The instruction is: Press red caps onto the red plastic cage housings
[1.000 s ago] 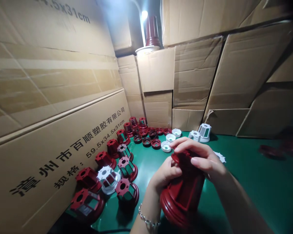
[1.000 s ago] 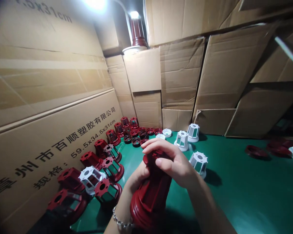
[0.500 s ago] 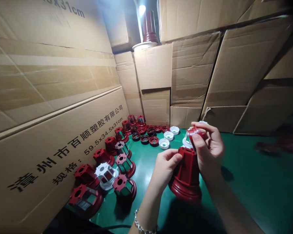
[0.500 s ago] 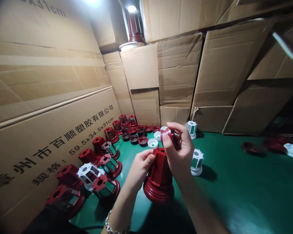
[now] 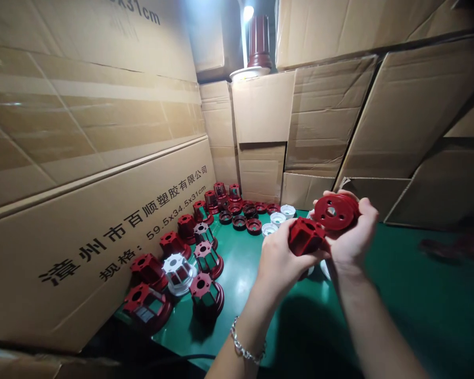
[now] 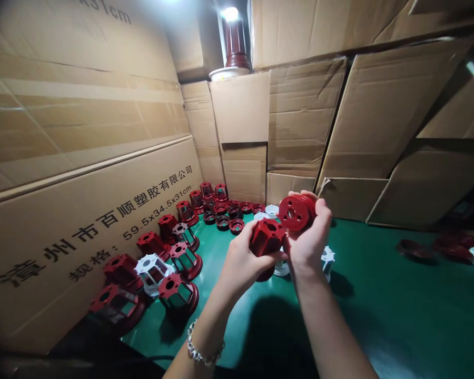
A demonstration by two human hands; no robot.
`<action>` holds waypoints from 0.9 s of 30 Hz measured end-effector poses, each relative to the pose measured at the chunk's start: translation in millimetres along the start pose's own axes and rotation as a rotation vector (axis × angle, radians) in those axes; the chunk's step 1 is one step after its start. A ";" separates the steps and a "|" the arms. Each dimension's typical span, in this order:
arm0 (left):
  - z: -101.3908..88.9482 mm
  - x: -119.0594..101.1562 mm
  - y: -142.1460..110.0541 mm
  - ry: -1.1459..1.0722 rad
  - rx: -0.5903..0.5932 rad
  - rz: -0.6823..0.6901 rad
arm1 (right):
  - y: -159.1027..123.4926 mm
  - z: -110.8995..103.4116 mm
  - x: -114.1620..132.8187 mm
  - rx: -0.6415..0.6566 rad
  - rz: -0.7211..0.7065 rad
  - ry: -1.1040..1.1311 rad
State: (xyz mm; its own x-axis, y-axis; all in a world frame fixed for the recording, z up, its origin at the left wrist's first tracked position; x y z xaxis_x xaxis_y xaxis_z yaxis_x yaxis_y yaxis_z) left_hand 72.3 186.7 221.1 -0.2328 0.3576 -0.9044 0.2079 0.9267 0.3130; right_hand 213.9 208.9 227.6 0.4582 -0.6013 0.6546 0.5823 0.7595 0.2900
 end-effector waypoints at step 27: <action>-19.3 -25.2 -1.1 0.690 -0.266 0.270 | -2.2 17.0 0.7 0.239 -0.077 -0.109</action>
State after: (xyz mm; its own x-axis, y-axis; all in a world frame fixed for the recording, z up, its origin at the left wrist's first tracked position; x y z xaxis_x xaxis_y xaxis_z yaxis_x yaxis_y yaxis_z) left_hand 59.5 178.9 249.2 -0.7622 0.4840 -0.4298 0.1269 0.7629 0.6340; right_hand 201.5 211.0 239.4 0.3362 -0.6391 0.6918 0.4319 0.7574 0.4898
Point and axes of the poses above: each hand's wrist, its own y-axis towards the middle knuckle, its own z-axis out of the palm, x = y × z, the point moved 8 cm from there along y, towards the middle knuckle, and after that the axes turned 2 degrees about -z, right-handed, at the moved point
